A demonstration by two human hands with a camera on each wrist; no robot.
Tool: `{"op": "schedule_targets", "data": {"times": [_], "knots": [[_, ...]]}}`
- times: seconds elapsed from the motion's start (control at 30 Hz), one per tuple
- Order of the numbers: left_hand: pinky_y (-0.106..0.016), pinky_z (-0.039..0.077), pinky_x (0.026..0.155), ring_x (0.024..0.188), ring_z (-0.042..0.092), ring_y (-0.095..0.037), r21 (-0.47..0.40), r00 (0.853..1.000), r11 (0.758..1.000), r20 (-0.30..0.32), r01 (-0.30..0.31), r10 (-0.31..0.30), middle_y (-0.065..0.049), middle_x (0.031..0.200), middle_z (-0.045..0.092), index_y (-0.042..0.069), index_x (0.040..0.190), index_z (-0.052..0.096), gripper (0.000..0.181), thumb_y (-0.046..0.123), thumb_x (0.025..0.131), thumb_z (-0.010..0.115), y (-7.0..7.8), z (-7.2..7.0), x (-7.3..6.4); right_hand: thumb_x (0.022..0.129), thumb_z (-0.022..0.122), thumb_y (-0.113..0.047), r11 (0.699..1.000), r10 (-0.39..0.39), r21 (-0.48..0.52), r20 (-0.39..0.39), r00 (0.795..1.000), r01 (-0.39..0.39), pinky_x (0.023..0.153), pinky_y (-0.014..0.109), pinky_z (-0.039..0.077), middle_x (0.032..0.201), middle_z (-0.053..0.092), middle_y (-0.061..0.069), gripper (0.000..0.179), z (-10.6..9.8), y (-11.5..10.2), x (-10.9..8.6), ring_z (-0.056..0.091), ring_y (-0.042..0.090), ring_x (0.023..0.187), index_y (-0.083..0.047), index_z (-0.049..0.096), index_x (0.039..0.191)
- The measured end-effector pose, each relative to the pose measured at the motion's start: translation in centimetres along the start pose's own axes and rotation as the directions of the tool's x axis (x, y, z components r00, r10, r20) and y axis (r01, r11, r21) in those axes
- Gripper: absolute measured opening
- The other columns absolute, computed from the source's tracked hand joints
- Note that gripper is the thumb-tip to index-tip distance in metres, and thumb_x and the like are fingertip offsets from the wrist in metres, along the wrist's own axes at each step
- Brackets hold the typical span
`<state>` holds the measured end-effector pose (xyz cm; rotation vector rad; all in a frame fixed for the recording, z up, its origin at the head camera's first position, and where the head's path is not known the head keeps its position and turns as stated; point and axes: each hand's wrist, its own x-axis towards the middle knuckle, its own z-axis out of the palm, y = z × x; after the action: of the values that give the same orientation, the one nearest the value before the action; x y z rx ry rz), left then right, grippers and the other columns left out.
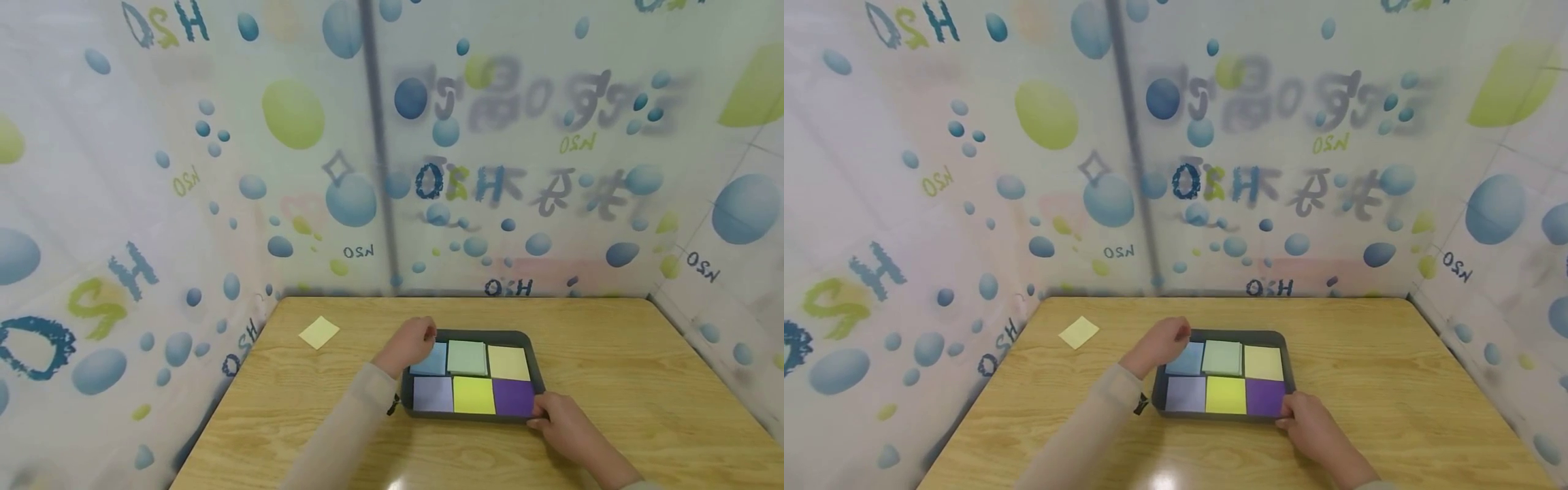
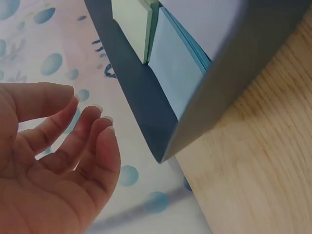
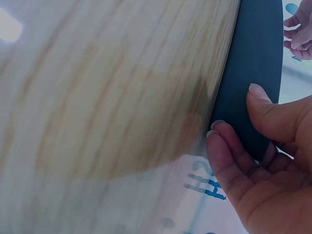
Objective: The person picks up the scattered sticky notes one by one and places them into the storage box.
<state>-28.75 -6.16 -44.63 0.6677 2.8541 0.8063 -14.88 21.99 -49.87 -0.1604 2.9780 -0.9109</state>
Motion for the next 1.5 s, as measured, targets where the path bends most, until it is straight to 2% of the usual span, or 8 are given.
{"op": "schedule_targets", "data": {"times": [0.13,0.27,0.57,0.8,0.97,1.2,1.5], "knots": [[-0.034,0.053,0.081,0.089,0.057,-0.016,-0.029,1.000,1.000,-0.019,0.005,-0.006,-0.005,0.105,0.066,0.007,0.109,0.064,0.011,0.011,0.101,0.058,-1.2,-0.2,-0.3,0.083,0.078,-0.004,1.000,-0.003,-0.008,0.002,1.000,0.003,0.059,0.024,0.034,0.068,0.047,-0.003,0.031,0.1,0.1,0.0,0.043,0.012,0.067,-0.012,0.053,0.069],[-0.033,0.052,0.075,0.084,0.055,-0.016,-0.032,0.998,1.000,-0.068,-0.002,-0.001,-0.005,0.099,0.066,0.005,0.105,0.064,0.008,0.009,0.100,0.060,-3.0,-0.3,-0.7,0.083,0.078,-0.003,1.000,0.012,-0.004,0.006,1.000,-0.012,0.059,0.024,0.034,0.068,0.047,-0.002,0.030,0.0,0.0,0.1,0.043,0.013,0.068,-0.012,0.053,0.069],[-0.033,0.046,0.068,0.079,0.052,-0.019,0.008,0.989,0.998,-0.131,0.067,-0.065,-0.005,0.086,0.059,0.006,0.092,0.061,0.004,0.005,0.096,0.060,-7.0,-1.0,-1.8,0.083,0.079,-0.003,1.000,0.017,-0.006,0.002,1.000,-0.017,0.059,0.024,0.035,0.069,0.049,-0.002,0.030,0.0,0.0,0.0,0.044,0.013,0.068,-0.012,0.053,0.069],[-0.033,0.046,0.069,0.077,0.052,-0.018,0.027,0.980,0.992,-0.158,0.123,-0.117,-0.004,0.085,0.060,0.006,0.092,0.061,0.005,0.006,0.096,0.062,-9.8,-1.0,-2.2,0.083,0.079,-0.004,1.000,0.021,-0.009,0.004,1.000,-0.021,0.059,0.024,0.034,0.068,0.047,-0.003,0.031,0.0,0.1,0.1,0.043,0.012,0.068,-0.012,0.053,0.069],[-0.034,0.045,0.067,0.076,0.052,-0.019,0.048,0.974,0.985,-0.166,0.166,-0.155,-0.006,0.088,0.061,0.006,0.094,0.062,0.005,0.009,0.098,0.060,-11.1,-1.1,-2.7,0.083,0.079,-0.004,1.000,0.018,-0.009,0.002,1.000,-0.018,0.058,0.024,0.035,0.069,0.048,-0.003,0.030,0.0,0.1,0.1,0.044,0.013,0.068,-0.012,0.053,0.069],[-0.041,0.048,0.076,0.094,0.055,-0.030,0.046,0.946,0.964,-0.211,0.261,-0.246,-0.018,0.114,0.060,0.008,0.096,0.064,0.005,0.011,0.096,0.061,-12.9,-1.4,-3.5,0.082,0.080,-0.005,1.000,0.012,-0.007,0.000,1.000,-0.012,0.059,0.024,0.035,0.068,0.047,-0.003,0.031,0.0,0.2,0.0,0.043,0.012,0.067,-0.012,0.053,0.068],[-0.047,0.049,0.080,0.101,0.053,-0.038,0.017,0.918,0.942,-0.229,0.336,-0.324,-0.021,0.118,0.056,0.008,0.101,0.065,0.010,0.015,0.098,0.058,-15.4,-2.5,-4.4,0.083,0.079,-0.003,1.000,0.017,-0.001,0.008,1.000,-0.017,0.059,0.024,0.035,0.069,0.049,-0.002,0.031,0.0,0.2,0.0,0.044,0.013,0.068,-0.012,0.053,0.069]]}}
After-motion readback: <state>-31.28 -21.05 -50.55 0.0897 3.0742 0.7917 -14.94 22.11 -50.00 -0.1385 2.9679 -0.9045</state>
